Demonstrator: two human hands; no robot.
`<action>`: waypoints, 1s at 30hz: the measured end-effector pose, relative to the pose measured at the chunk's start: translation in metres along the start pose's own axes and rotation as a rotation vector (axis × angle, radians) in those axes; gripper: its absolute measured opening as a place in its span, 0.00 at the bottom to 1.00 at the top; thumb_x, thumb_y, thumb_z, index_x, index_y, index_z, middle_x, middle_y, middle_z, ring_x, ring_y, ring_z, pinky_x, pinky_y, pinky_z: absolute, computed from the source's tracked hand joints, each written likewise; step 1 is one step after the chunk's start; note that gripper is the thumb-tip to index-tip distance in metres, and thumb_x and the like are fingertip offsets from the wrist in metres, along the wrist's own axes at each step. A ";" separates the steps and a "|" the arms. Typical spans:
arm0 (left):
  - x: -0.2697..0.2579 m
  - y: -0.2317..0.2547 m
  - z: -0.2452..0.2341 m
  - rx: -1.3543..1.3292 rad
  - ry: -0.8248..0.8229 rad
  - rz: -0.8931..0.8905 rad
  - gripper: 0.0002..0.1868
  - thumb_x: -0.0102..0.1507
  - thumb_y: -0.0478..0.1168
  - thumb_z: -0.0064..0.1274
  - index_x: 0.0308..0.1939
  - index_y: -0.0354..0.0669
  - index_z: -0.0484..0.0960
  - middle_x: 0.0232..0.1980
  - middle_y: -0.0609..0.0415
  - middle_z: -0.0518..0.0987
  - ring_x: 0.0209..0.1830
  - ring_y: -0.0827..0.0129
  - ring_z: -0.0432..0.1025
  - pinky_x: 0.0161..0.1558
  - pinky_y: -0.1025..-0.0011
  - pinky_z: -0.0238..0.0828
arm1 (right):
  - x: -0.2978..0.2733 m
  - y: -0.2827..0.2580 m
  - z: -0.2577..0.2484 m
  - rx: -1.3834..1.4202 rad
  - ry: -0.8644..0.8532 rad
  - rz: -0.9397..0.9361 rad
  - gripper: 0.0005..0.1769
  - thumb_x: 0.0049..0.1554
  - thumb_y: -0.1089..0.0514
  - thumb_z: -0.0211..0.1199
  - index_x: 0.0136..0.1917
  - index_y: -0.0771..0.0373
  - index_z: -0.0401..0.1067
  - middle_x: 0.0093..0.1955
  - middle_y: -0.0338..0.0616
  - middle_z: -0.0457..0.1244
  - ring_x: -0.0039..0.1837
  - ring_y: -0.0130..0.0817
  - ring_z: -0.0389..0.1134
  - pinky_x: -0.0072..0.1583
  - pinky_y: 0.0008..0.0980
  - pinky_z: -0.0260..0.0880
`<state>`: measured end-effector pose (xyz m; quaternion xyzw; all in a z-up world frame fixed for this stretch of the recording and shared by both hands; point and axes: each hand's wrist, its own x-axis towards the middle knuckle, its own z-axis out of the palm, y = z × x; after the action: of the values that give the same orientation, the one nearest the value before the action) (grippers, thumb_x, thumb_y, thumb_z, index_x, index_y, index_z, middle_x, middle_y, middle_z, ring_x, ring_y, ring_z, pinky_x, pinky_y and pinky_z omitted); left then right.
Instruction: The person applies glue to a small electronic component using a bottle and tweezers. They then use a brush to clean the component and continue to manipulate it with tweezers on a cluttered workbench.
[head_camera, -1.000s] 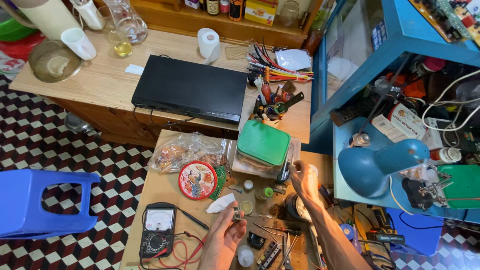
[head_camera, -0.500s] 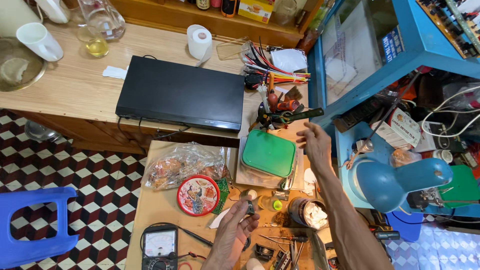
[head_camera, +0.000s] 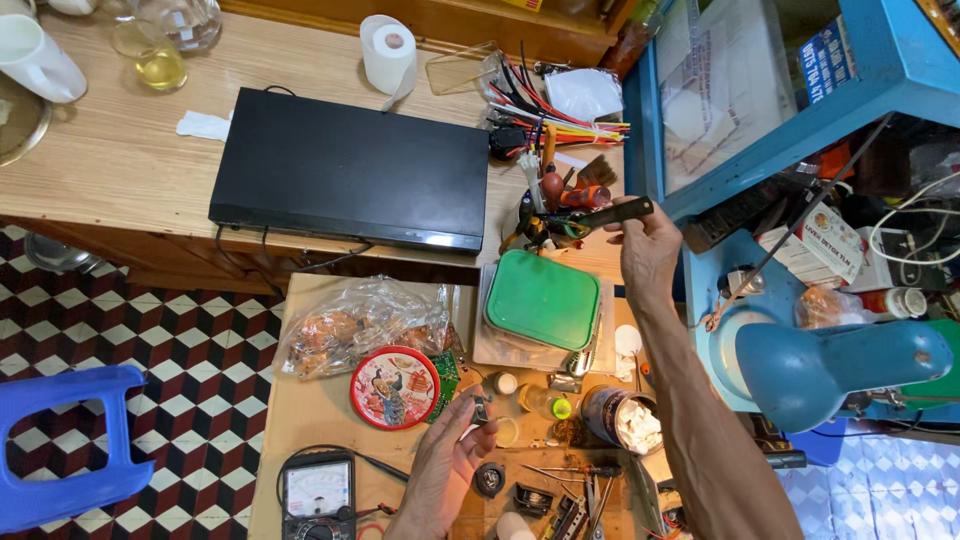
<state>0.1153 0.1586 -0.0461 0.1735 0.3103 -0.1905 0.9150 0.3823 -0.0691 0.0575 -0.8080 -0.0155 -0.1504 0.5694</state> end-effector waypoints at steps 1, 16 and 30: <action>0.000 0.000 -0.003 -0.004 0.005 0.000 0.24 0.64 0.43 0.55 0.64 0.43 0.77 0.47 0.56 0.79 0.44 0.70 0.75 0.43 0.73 0.73 | -0.003 0.000 0.005 -0.013 0.046 -0.069 0.09 0.66 0.65 0.55 0.54 0.67 0.75 0.47 0.44 0.70 0.47 0.26 0.73 0.46 0.25 0.73; -0.004 0.006 -0.024 -0.017 0.089 -0.028 0.23 0.64 0.43 0.54 0.63 0.42 0.76 0.47 0.53 0.80 0.43 0.69 0.75 0.42 0.73 0.76 | -0.063 0.005 0.022 0.034 0.012 0.024 0.17 0.63 0.68 0.54 0.64 0.68 0.73 0.62 0.50 0.69 0.64 0.38 0.71 0.67 0.34 0.73; 0.005 -0.029 -0.027 0.116 0.106 -0.036 0.25 0.66 0.43 0.51 0.66 0.41 0.74 0.48 0.50 0.81 0.41 0.67 0.77 0.42 0.71 0.79 | -0.132 -0.017 0.028 -0.240 -0.296 -0.130 0.34 0.59 0.64 0.53 0.78 0.67 0.55 0.75 0.67 0.57 0.76 0.56 0.57 0.73 0.45 0.56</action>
<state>0.0920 0.1440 -0.0751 0.2306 0.3500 -0.2151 0.8821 0.2590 -0.0179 0.0295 -0.8808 -0.1328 -0.0673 0.4495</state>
